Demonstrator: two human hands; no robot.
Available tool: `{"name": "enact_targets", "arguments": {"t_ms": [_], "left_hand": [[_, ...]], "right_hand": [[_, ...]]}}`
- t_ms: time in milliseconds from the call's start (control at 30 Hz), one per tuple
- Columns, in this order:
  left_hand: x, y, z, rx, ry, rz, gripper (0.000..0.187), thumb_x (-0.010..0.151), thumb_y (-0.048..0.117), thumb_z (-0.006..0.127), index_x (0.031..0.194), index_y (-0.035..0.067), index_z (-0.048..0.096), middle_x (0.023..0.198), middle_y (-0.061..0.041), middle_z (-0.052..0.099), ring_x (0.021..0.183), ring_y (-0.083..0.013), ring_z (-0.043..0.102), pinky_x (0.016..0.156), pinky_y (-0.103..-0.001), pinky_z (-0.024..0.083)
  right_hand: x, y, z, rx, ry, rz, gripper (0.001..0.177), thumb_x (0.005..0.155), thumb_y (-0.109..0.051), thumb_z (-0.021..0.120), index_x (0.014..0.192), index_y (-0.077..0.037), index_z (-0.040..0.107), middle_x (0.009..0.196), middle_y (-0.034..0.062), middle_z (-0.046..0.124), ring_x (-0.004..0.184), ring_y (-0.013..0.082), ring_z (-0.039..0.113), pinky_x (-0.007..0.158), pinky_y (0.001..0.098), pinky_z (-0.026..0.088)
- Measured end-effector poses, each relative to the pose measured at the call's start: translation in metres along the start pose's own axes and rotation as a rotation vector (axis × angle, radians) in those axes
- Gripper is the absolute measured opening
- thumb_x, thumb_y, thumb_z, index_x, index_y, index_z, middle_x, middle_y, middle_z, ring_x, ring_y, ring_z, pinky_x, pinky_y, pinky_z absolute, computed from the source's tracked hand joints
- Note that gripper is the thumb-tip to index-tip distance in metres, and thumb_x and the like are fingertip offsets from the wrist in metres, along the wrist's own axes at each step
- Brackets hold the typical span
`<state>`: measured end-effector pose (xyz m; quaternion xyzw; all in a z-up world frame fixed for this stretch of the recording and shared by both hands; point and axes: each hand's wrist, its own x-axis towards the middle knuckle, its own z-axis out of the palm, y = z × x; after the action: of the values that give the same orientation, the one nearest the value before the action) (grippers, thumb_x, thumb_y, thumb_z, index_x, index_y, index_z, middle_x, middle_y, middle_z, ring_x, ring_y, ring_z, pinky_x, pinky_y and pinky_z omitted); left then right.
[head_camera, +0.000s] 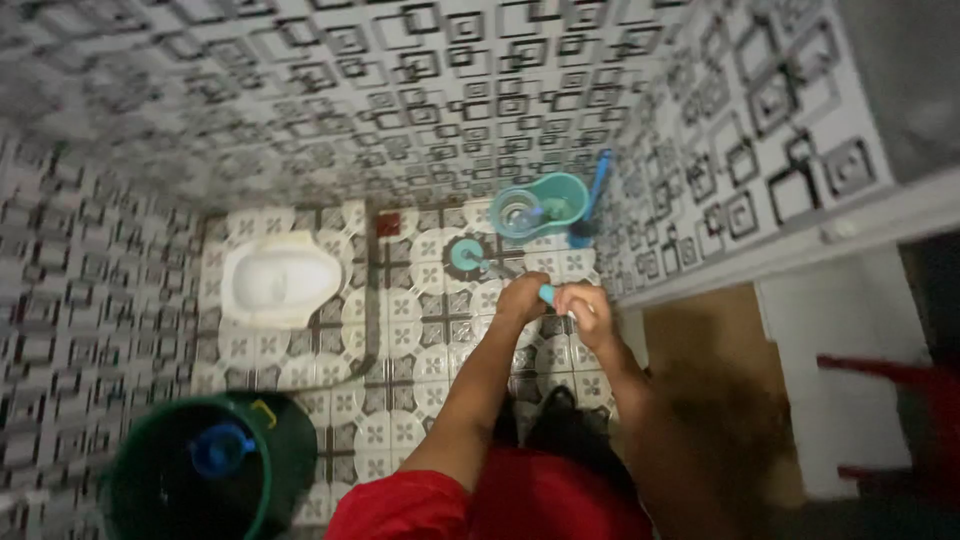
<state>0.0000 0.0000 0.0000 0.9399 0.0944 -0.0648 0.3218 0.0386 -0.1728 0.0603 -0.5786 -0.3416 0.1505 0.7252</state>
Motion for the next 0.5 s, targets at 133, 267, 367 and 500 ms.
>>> {"name": "enact_targets", "arguments": {"t_ms": [133,267,367,500], "left_hand": [[-0.004,-0.003,0.019,0.052,-0.123,-0.062,0.028,0.082,0.024,0.076,0.108,0.015,0.070,0.119,-0.014,0.071,0.109,-0.0373,0.068,0.089,-0.050,0.055],[0.000,-0.008,0.005,0.157,-0.218,-0.042,0.032,0.081,0.023,0.076,0.112,0.017,0.069,0.117,-0.015,0.070,0.109,-0.0379,0.067,0.090,-0.050,0.055],[-0.006,-0.015,0.005,0.144,-0.223,0.007,0.034,0.080,0.026,0.077,0.112,0.017,0.068,0.116,-0.013,0.071,0.111,-0.0363,0.067,0.089,-0.050,0.055],[0.000,-0.025,-0.002,0.206,-0.261,0.096,0.039,0.075,0.023,0.080,0.111,0.017,0.067,0.116,-0.013,0.071,0.111,-0.0365,0.067,0.090,-0.050,0.055]], "right_hand": [[-0.028,0.011,0.000,0.029,0.062,0.028,0.026,0.093,-0.009,0.045,0.071,0.002,0.055,0.075,0.0113,0.063,0.069,0.0200,0.058,0.070,0.0328,0.050],[-0.026,0.016,0.013,0.010,0.124,-0.036,0.020,0.089,-0.006,0.048,0.071,0.002,0.054,0.074,0.0118,0.063,0.071,0.0207,0.060,0.071,0.0334,0.050],[-0.029,-0.008,0.025,-0.039,0.145,-0.004,0.020,0.090,-0.006,0.048,0.073,0.003,0.052,0.075,0.0123,0.063,0.072,0.0209,0.059,0.073,0.0336,0.050],[-0.031,0.001,0.040,-0.033,0.278,0.044,0.021,0.088,-0.004,0.044,0.071,0.004,0.054,0.073,0.0127,0.064,0.073,0.0211,0.062,0.075,0.0335,0.052]]}}
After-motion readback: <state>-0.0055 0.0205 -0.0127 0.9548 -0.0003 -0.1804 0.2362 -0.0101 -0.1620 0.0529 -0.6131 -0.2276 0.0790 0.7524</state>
